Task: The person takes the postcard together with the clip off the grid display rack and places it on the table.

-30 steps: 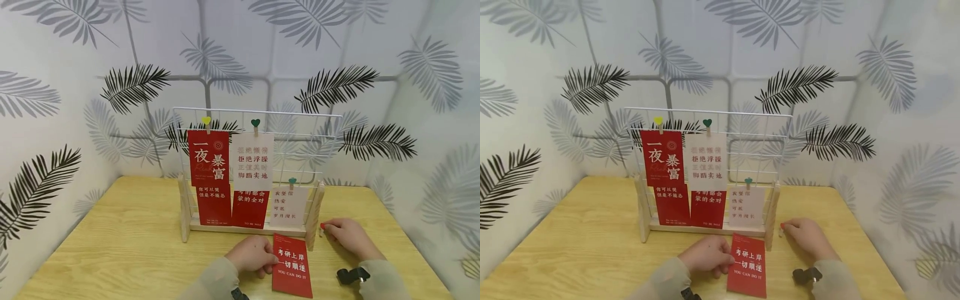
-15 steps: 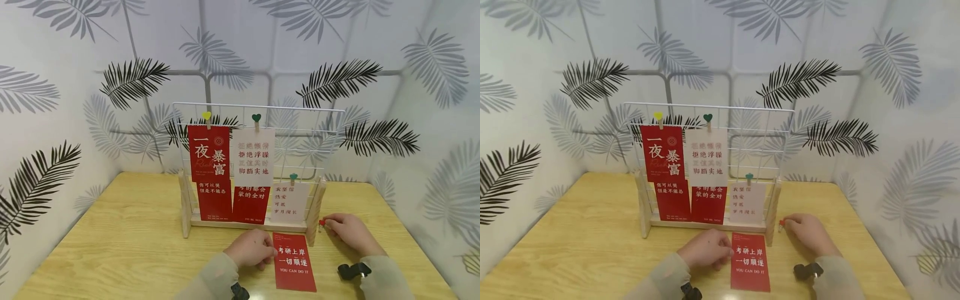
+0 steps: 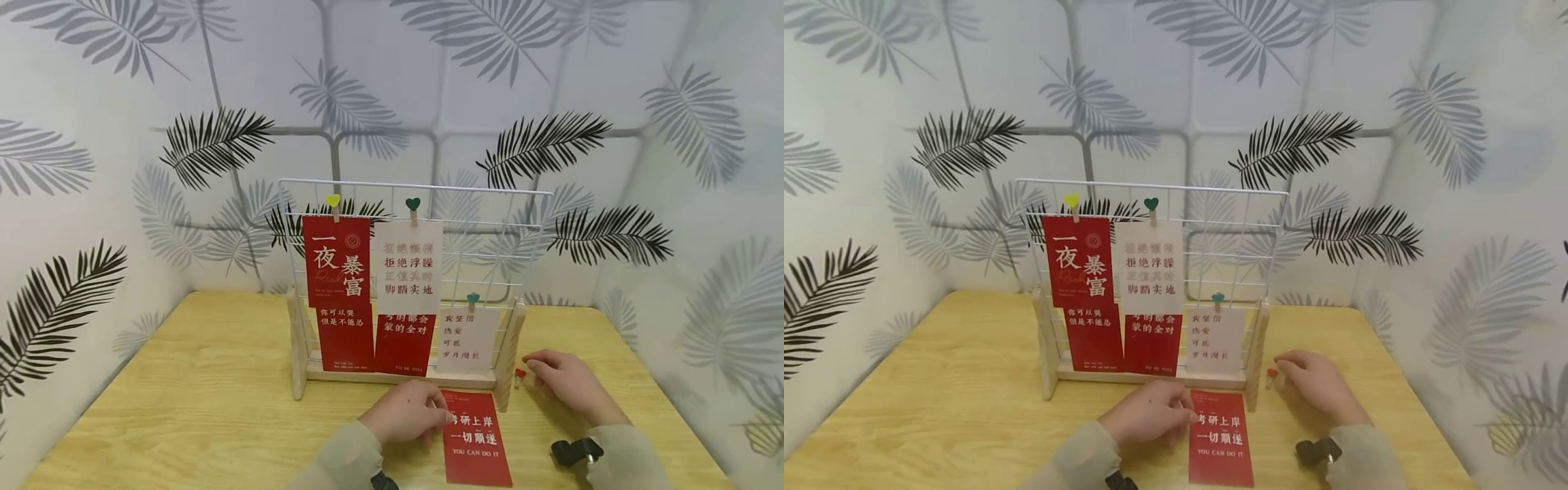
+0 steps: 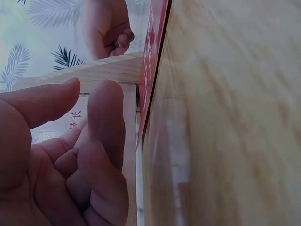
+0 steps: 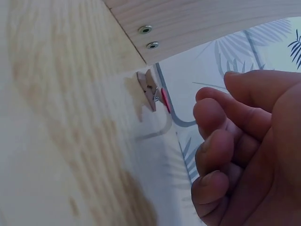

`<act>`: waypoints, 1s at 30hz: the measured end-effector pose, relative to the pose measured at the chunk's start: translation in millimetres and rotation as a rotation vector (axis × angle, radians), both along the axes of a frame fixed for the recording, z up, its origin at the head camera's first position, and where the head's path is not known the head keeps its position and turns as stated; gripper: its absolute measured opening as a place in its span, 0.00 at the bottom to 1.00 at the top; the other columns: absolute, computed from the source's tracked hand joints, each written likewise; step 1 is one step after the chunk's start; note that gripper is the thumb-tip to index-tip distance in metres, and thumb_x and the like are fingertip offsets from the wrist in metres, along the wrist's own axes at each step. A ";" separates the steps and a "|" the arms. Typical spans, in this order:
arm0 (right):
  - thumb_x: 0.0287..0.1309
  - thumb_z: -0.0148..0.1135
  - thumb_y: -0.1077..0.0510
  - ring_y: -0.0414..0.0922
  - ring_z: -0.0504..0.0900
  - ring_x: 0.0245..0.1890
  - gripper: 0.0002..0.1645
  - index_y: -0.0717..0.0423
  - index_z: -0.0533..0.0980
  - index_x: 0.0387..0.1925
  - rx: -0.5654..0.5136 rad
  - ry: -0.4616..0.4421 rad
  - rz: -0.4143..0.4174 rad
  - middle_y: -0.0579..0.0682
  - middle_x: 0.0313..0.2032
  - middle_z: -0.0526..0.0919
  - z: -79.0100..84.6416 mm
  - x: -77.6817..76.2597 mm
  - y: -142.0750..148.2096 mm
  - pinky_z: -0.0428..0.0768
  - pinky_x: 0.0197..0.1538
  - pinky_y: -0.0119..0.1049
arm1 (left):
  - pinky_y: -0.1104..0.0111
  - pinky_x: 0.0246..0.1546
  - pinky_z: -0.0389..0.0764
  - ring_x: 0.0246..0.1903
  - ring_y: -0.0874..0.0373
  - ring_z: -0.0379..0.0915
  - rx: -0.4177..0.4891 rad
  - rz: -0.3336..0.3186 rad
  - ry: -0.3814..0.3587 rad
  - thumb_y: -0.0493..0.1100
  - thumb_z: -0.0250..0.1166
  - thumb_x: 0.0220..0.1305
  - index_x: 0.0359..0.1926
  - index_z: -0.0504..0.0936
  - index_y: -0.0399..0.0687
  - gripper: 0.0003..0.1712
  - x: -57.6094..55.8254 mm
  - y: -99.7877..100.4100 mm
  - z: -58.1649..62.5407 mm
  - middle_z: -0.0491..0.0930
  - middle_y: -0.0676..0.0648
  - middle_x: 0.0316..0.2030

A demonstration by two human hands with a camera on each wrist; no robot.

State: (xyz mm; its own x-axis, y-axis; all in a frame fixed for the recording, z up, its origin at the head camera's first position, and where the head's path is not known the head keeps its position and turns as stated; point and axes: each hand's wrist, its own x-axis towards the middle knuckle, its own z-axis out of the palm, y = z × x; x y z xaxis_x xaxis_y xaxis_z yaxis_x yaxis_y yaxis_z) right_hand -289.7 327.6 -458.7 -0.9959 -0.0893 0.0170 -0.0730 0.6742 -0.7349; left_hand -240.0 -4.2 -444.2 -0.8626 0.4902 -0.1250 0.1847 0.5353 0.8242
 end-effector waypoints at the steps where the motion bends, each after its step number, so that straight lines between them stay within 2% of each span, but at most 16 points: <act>1: 0.75 0.55 0.49 0.46 0.76 0.25 0.22 0.61 0.79 0.57 -0.011 0.001 0.001 0.51 0.30 0.80 1.6 0.7 -0.5 0.76 0.29 0.37 | 0.62 0.31 0.75 0.20 0.52 0.81 0.012 0.003 -0.012 0.47 0.69 0.67 0.32 0.80 0.54 0.08 0.4 0.2 0.6 0.81 0.49 0.24; 6: 0.76 0.54 0.47 0.46 0.74 0.24 0.24 0.60 0.78 0.58 -0.019 0.020 0.017 0.51 0.30 0.79 11.6 3.3 -3.4 0.73 0.28 0.38 | 0.61 0.29 0.76 0.20 0.50 0.81 0.034 0.014 -0.044 0.46 0.70 0.65 0.33 0.80 0.54 0.06 0.5 -0.2 5.5 0.81 0.49 0.26; 15: 0.76 0.52 0.44 0.47 0.74 0.27 0.26 0.60 0.78 0.59 -0.017 0.043 0.023 0.51 0.31 0.78 27.6 8.3 -11.9 0.74 0.31 0.41 | 0.61 0.28 0.76 0.21 0.51 0.81 0.031 0.003 -0.046 0.47 0.69 0.66 0.35 0.81 0.56 0.05 2.7 -2.7 14.9 0.82 0.50 0.28; 20: 0.76 0.52 0.44 0.47 0.74 0.27 0.25 0.59 0.78 0.58 -0.014 0.077 0.024 0.51 0.31 0.78 33.0 9.7 -14.5 0.73 0.30 0.41 | 0.61 0.27 0.76 0.21 0.51 0.81 0.028 0.009 -0.040 0.48 0.69 0.66 0.36 0.81 0.56 0.06 5.1 -2.4 19.2 0.82 0.50 0.28; 26: 0.76 0.53 0.45 0.46 0.74 0.26 0.23 0.58 0.79 0.56 -0.019 0.089 0.023 0.51 0.30 0.78 33.5 9.3 -14.7 0.72 0.28 0.39 | 0.62 0.27 0.76 0.21 0.51 0.82 0.036 -0.018 -0.010 0.48 0.68 0.68 0.37 0.80 0.55 0.06 5.4 -4.0 26.7 0.81 0.50 0.27; 30: 0.75 0.53 0.44 0.46 0.73 0.25 0.24 0.58 0.79 0.57 -0.069 0.093 0.002 0.51 0.30 0.77 35.6 12.6 -16.2 0.72 0.28 0.39 | 0.62 0.27 0.75 0.21 0.52 0.82 0.034 -0.018 0.004 0.49 0.68 0.68 0.37 0.80 0.57 0.06 5.6 -7.6 30.9 0.81 0.50 0.27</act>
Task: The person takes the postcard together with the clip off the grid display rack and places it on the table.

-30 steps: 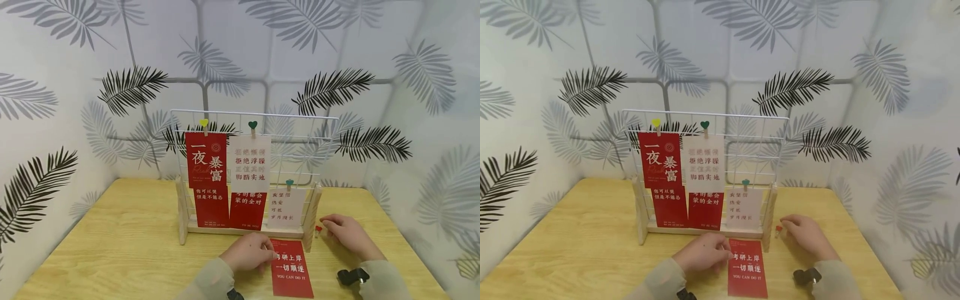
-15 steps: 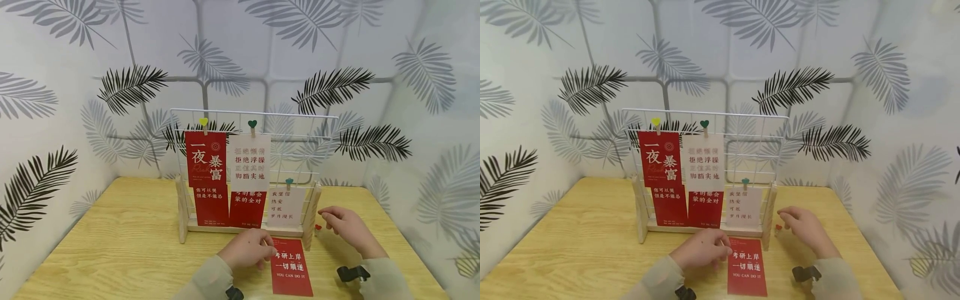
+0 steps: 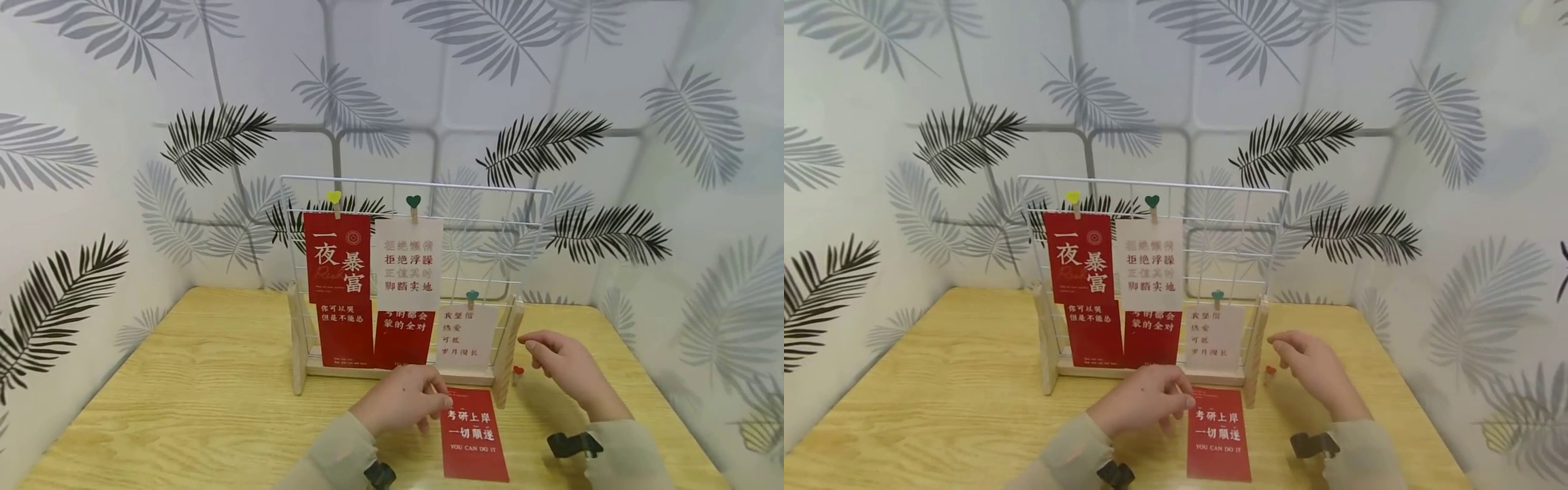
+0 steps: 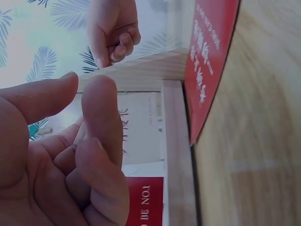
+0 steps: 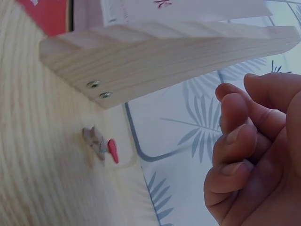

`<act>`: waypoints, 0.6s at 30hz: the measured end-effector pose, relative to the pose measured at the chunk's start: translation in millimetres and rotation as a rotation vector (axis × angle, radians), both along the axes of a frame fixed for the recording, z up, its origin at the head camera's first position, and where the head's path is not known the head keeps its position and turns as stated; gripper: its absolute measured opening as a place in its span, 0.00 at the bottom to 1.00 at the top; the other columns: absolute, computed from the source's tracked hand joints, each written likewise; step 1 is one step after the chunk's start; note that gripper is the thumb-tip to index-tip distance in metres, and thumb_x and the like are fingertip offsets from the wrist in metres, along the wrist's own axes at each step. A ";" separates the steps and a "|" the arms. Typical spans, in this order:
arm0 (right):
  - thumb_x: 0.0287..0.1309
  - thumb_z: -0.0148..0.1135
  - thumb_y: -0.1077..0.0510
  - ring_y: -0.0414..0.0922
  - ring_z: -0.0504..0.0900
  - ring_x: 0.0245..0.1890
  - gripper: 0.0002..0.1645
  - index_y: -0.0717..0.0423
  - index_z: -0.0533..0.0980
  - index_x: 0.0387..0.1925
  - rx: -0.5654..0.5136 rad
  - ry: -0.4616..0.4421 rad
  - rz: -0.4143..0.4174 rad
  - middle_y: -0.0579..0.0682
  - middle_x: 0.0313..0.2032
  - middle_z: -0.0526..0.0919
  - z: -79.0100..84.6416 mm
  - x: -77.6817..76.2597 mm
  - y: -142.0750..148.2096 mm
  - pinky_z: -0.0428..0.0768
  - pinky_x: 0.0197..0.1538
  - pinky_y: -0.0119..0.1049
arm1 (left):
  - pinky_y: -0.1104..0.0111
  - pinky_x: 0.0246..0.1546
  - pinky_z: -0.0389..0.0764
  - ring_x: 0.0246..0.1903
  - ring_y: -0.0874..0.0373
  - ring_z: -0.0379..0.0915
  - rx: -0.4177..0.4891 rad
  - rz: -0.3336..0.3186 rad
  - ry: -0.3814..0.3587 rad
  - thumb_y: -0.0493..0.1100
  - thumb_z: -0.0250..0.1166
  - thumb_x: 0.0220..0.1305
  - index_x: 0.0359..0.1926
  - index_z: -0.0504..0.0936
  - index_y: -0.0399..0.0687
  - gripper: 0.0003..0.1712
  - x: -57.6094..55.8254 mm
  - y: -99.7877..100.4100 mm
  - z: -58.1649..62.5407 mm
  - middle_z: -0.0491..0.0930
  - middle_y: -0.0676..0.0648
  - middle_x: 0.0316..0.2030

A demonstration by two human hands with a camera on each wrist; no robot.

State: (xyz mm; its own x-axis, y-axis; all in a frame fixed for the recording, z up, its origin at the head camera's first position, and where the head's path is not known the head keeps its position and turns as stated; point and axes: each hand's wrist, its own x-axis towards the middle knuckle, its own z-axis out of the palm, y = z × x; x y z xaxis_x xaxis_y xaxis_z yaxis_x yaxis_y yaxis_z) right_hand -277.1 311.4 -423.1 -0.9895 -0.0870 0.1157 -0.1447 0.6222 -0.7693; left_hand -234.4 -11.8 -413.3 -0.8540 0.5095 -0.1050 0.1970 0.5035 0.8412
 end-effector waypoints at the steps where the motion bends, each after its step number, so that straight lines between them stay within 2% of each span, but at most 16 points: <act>1: 0.75 0.53 0.44 0.46 0.73 0.25 0.24 0.58 0.78 0.58 -0.015 0.004 -0.003 0.52 0.30 0.77 2.3 0.2 0.7 0.72 0.29 0.39 | 0.62 0.26 0.74 0.21 0.52 0.81 -0.001 0.001 0.004 0.50 0.69 0.68 0.37 0.80 0.57 0.06 -0.5 -0.2 1.8 0.81 0.50 0.27; 9: 0.76 0.53 0.46 0.44 0.73 0.25 0.23 0.56 0.78 0.59 -0.123 0.049 -0.016 0.53 0.30 0.76 17.3 7.0 0.1 0.73 0.29 0.38 | 0.62 0.25 0.74 0.21 0.52 0.80 -0.008 -0.011 0.019 0.51 0.69 0.67 0.38 0.80 0.58 0.07 -0.8 -4.5 9.5 0.80 0.51 0.26; 13: 0.77 0.53 0.49 0.44 0.72 0.24 0.21 0.59 0.77 0.59 -0.146 0.055 0.004 0.53 0.29 0.76 22.4 13.0 -1.3 0.73 0.28 0.38 | 0.61 0.27 0.76 0.21 0.53 0.79 -0.001 -0.009 -0.003 0.50 0.70 0.66 0.37 0.81 0.58 0.06 1.5 -4.7 9.0 0.80 0.51 0.26; 18: 0.76 0.53 0.47 0.44 0.71 0.25 0.22 0.58 0.76 0.59 -0.157 0.078 0.004 0.54 0.30 0.75 29.3 17.9 -2.5 0.72 0.28 0.37 | 0.61 0.28 0.76 0.21 0.53 0.80 0.020 -0.008 0.017 0.50 0.70 0.66 0.37 0.81 0.58 0.06 1.2 -4.9 9.6 0.80 0.51 0.27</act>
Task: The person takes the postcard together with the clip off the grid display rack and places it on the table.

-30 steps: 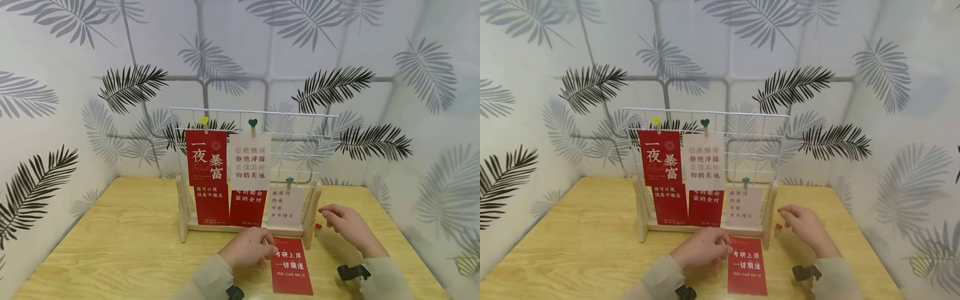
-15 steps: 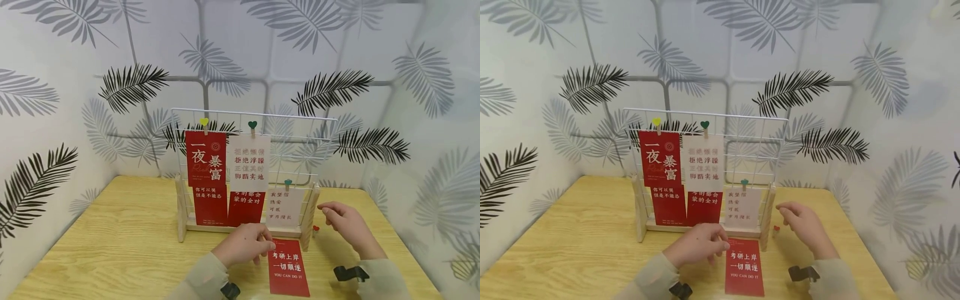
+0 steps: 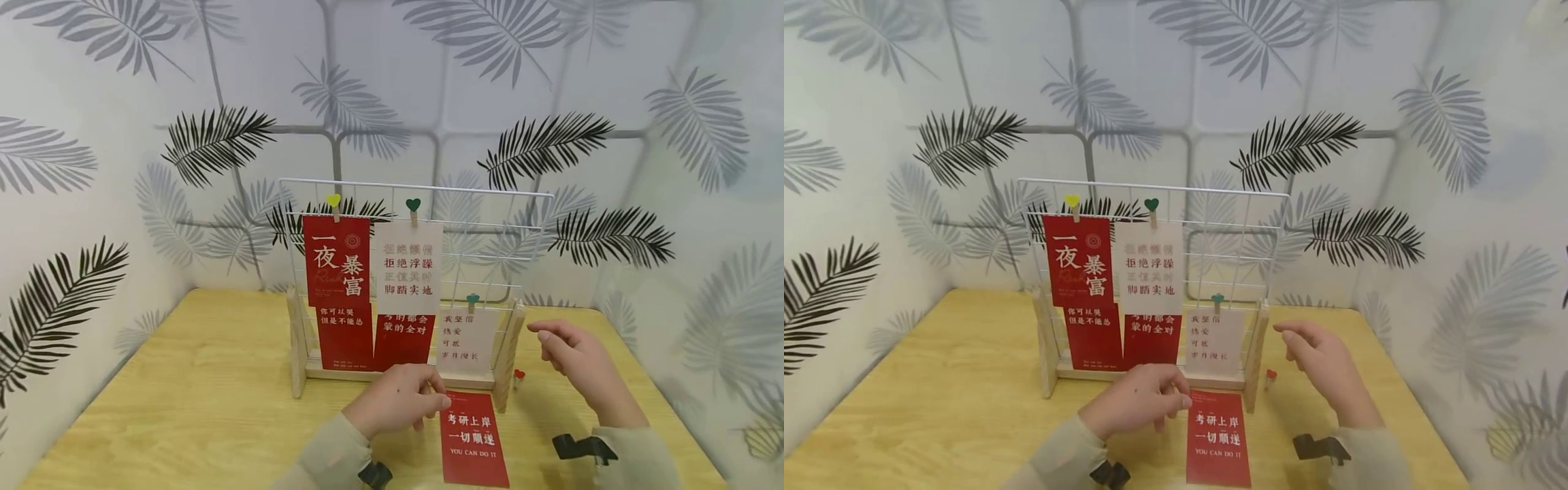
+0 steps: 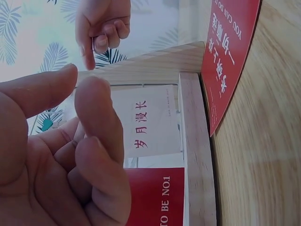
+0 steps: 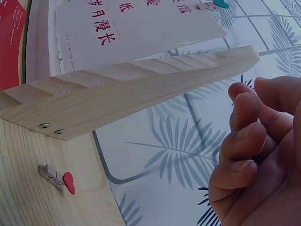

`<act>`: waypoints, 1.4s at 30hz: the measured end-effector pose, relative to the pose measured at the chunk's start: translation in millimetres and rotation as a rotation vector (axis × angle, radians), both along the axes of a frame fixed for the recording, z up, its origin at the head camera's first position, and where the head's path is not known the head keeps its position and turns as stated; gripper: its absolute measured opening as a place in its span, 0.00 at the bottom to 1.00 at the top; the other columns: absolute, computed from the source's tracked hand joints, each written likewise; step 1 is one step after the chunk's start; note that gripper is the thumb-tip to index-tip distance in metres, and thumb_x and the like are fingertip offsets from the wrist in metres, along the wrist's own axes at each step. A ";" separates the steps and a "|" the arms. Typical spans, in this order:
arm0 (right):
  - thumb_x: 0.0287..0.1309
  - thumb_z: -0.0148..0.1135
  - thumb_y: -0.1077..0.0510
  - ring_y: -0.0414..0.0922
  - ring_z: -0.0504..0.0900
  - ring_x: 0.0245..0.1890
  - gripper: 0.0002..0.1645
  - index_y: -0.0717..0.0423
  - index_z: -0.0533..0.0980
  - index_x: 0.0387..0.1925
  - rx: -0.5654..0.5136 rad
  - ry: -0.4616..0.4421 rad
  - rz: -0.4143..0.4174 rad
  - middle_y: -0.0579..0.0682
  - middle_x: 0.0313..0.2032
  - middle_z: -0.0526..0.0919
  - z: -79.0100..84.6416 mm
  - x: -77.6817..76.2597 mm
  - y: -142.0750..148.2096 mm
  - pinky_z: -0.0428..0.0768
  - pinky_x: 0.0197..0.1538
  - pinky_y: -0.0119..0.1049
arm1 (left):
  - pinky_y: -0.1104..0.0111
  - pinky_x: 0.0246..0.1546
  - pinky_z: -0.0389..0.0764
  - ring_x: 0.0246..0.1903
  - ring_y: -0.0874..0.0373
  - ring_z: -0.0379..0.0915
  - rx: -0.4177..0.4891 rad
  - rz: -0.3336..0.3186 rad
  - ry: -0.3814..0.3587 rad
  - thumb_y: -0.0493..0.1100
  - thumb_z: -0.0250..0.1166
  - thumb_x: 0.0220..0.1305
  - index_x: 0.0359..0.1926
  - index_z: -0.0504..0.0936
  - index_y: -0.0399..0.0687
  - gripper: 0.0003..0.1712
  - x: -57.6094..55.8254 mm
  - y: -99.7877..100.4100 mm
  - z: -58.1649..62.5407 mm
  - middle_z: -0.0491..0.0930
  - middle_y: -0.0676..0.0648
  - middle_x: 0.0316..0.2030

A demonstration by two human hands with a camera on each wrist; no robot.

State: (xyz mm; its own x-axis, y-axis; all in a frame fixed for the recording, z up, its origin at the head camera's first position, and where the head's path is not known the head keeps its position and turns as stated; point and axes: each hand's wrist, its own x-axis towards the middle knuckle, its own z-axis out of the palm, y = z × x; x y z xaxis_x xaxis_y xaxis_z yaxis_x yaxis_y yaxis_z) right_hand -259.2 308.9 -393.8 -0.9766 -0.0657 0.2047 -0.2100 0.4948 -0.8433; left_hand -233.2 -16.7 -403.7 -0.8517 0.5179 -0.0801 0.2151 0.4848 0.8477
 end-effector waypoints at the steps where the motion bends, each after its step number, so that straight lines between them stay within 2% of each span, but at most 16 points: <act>1: 0.76 0.53 0.47 0.44 0.71 0.25 0.22 0.58 0.76 0.59 0.000 0.006 -0.002 0.54 0.30 0.75 1.0 0.7 0.3 0.72 0.28 0.37 | 0.62 0.28 0.76 0.21 0.53 0.80 0.006 -0.001 0.004 0.50 0.70 0.66 0.37 0.81 0.58 0.06 -0.2 -0.1 0.2 0.80 0.51 0.27; 12: 0.76 0.53 0.46 0.45 0.72 0.25 0.23 0.58 0.76 0.59 -0.011 0.051 0.010 0.55 0.30 0.75 6.0 6.9 -1.8 0.72 0.29 0.38 | 0.62 0.26 0.76 0.21 0.53 0.80 0.052 -0.004 0.010 0.52 0.70 0.65 0.38 0.82 0.58 0.07 -3.2 -2.5 -2.3 0.81 0.51 0.26; 19: 0.76 0.54 0.47 0.45 0.73 0.27 0.22 0.57 0.76 0.60 -0.001 0.081 0.002 0.54 0.31 0.76 13.9 8.5 -8.7 0.73 0.29 0.37 | 0.61 0.29 0.77 0.23 0.54 0.80 0.048 0.017 0.020 0.51 0.70 0.66 0.39 0.82 0.59 0.06 -5.7 -6.2 4.0 0.81 0.51 0.27; 25: 0.76 0.54 0.50 0.44 0.72 0.25 0.20 0.55 0.77 0.60 -0.018 0.117 -0.021 0.53 0.29 0.75 15.0 13.8 -11.5 0.71 0.26 0.37 | 0.61 0.31 0.78 0.23 0.54 0.80 0.070 0.010 0.015 0.53 0.70 0.66 0.40 0.82 0.57 0.09 -4.9 -7.2 3.4 0.81 0.51 0.27; 30: 0.76 0.55 0.50 0.44 0.72 0.25 0.20 0.54 0.77 0.60 0.001 0.147 -0.028 0.53 0.29 0.76 17.9 15.6 -14.4 0.71 0.26 0.36 | 0.62 0.29 0.78 0.23 0.55 0.80 0.075 0.003 0.028 0.53 0.70 0.66 0.42 0.82 0.55 0.10 -4.9 -8.0 5.5 0.81 0.51 0.27; 37: 0.75 0.56 0.53 0.45 0.74 0.26 0.18 0.54 0.78 0.60 -0.007 0.181 -0.004 0.54 0.29 0.77 26.5 21.9 -24.6 0.75 0.28 0.36 | 0.61 0.29 0.78 0.24 0.55 0.81 0.064 0.030 0.025 0.52 0.69 0.66 0.44 0.81 0.57 0.10 -6.5 -12.6 10.4 0.81 0.52 0.27; 42: 0.75 0.56 0.56 0.45 0.74 0.24 0.16 0.54 0.78 0.59 0.004 0.228 0.024 0.53 0.29 0.77 29.6 23.9 -31.5 0.74 0.27 0.36 | 0.61 0.28 0.78 0.25 0.55 0.81 0.068 0.043 0.043 0.52 0.69 0.66 0.45 0.81 0.55 0.12 -6.7 -15.3 12.1 0.82 0.51 0.28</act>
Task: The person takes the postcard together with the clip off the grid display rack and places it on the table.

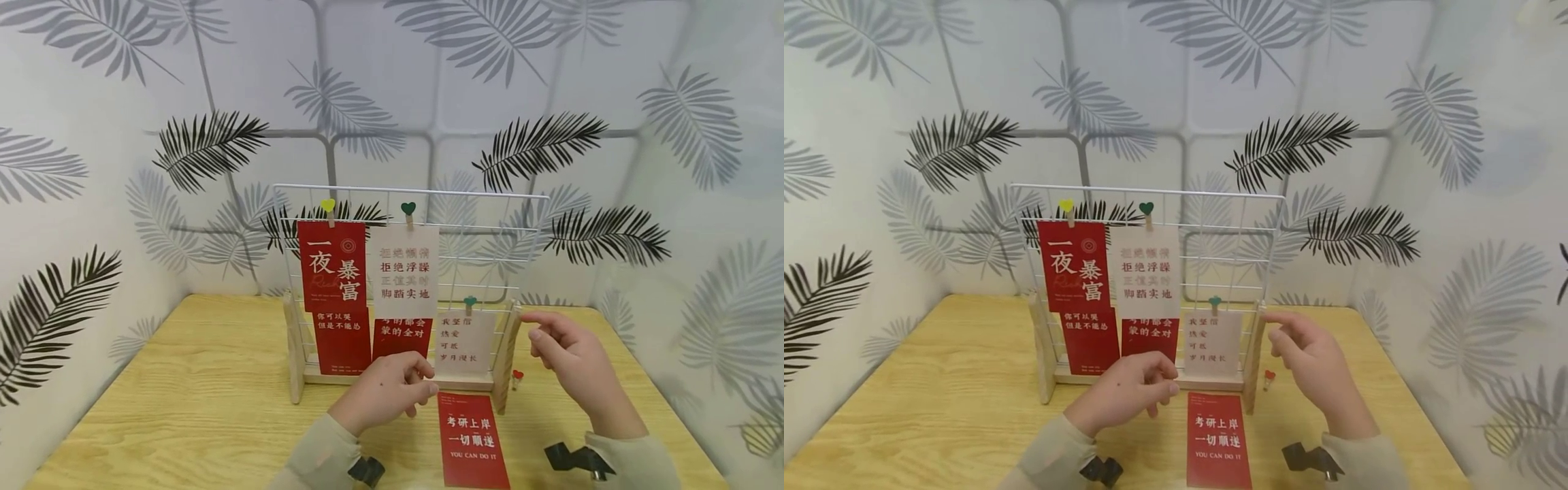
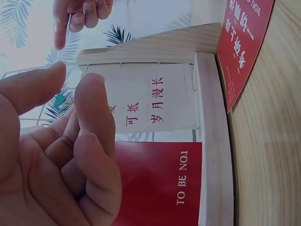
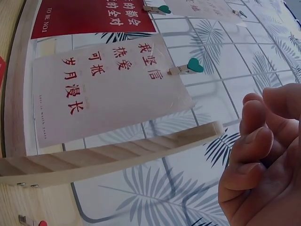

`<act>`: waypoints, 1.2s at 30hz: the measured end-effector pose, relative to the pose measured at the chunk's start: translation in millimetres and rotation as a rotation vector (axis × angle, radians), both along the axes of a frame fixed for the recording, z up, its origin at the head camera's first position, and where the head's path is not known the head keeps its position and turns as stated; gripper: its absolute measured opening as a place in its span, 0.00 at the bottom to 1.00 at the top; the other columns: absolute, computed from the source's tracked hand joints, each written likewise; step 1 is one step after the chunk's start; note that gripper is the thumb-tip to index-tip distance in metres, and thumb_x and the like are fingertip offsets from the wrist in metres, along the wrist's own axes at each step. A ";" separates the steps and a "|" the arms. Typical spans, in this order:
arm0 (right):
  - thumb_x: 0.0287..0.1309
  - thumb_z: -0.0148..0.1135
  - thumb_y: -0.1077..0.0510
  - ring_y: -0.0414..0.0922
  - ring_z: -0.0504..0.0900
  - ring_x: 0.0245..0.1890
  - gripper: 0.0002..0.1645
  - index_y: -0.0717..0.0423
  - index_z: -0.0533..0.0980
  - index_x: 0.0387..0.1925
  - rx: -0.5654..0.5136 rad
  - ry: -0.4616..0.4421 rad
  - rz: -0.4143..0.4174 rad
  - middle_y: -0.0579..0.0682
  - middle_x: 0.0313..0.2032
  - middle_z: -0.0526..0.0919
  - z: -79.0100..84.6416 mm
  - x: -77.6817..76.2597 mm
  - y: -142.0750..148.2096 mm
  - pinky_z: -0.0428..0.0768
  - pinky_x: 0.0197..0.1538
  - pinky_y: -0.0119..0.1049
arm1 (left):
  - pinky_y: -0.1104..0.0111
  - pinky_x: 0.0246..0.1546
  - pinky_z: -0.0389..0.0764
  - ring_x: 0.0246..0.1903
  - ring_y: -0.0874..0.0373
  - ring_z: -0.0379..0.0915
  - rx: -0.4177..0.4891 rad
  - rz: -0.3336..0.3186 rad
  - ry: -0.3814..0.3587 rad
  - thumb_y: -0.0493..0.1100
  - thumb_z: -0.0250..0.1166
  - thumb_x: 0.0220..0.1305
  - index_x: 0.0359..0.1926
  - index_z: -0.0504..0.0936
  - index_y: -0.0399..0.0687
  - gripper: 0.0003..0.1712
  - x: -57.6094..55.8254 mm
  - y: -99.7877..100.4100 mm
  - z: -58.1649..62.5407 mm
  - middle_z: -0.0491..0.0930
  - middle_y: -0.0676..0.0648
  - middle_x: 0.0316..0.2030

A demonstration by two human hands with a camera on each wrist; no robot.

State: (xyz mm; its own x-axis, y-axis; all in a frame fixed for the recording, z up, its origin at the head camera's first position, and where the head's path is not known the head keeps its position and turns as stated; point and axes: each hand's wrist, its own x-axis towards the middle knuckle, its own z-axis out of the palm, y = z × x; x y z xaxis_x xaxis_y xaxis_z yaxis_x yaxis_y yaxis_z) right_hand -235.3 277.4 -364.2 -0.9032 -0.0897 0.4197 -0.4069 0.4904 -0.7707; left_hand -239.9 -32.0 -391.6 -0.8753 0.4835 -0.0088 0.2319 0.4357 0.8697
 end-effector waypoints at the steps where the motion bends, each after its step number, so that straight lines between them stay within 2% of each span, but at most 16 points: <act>1: 0.75 0.56 0.56 0.45 0.73 0.24 0.16 0.54 0.78 0.59 0.007 0.010 0.003 0.52 0.28 0.77 0.2 0.2 -1.4 0.74 0.27 0.36 | 0.61 0.28 0.78 0.25 0.54 0.81 0.004 0.003 0.001 0.52 0.69 0.67 0.46 0.81 0.54 0.12 0.2 -0.7 0.4 0.82 0.50 0.28; 6: 0.74 0.57 0.57 0.44 0.74 0.23 0.17 0.52 0.77 0.61 0.052 0.042 0.028 0.50 0.28 0.77 0.2 1.2 -8.5 0.74 0.26 0.36 | 0.61 0.27 0.77 0.25 0.55 0.81 0.018 -0.002 0.003 0.51 0.69 0.67 0.45 0.80 0.55 0.11 2.3 -3.2 3.2 0.82 0.48 0.29; 11: 0.73 0.58 0.59 0.44 0.73 0.22 0.17 0.52 0.77 0.61 0.066 0.050 0.028 0.49 0.28 0.77 1.5 3.5 -13.4 0.74 0.25 0.36 | 0.62 0.27 0.77 0.25 0.55 0.81 0.023 0.000 0.036 0.52 0.69 0.67 0.44 0.80 0.57 0.10 3.7 -4.7 8.6 0.82 0.46 0.29; 20: 0.72 0.59 0.61 0.43 0.73 0.23 0.17 0.52 0.78 0.59 0.073 0.045 0.054 0.54 0.28 0.76 -3.0 3.1 -21.6 0.75 0.25 0.37 | 0.63 0.26 0.78 0.24 0.56 0.80 0.015 0.013 0.073 0.52 0.69 0.67 0.45 0.80 0.58 0.10 7.7 -4.5 15.1 0.81 0.52 0.27; 24: 0.72 0.59 0.61 0.43 0.73 0.22 0.16 0.53 0.78 0.58 0.075 0.051 0.083 0.51 0.27 0.75 -4.3 2.1 -31.0 0.75 0.26 0.36 | 0.63 0.26 0.77 0.25 0.57 0.80 -0.001 0.036 0.091 0.52 0.69 0.67 0.46 0.81 0.58 0.10 8.7 -5.9 16.7 0.82 0.53 0.28; 30: 0.71 0.60 0.61 0.42 0.70 0.20 0.16 0.54 0.79 0.58 0.081 0.037 0.107 0.47 0.27 0.75 -2.9 4.6 -42.4 0.71 0.21 0.35 | 0.62 0.28 0.78 0.24 0.58 0.80 -0.021 0.054 0.134 0.51 0.68 0.68 0.47 0.80 0.59 0.09 8.6 -7.8 20.6 0.82 0.57 0.28; 36: 0.70 0.61 0.62 0.41 0.70 0.21 0.17 0.53 0.79 0.58 0.114 0.070 0.107 0.45 0.27 0.75 3.4 3.1 -48.0 0.70 0.22 0.35 | 0.62 0.33 0.79 0.25 0.60 0.80 -0.013 0.089 0.197 0.50 0.66 0.70 0.53 0.78 0.53 0.15 6.6 -11.7 24.3 0.82 0.59 0.30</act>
State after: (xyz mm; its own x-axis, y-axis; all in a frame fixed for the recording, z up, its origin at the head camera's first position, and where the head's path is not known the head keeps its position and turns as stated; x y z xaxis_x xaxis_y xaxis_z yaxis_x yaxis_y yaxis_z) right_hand -232.2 229.5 -360.8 -0.8550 -0.2349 0.4624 -0.5121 0.5240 -0.6806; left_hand -233.2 -43.7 -367.3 -0.8998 0.4053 0.1615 0.3574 0.4726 0.8055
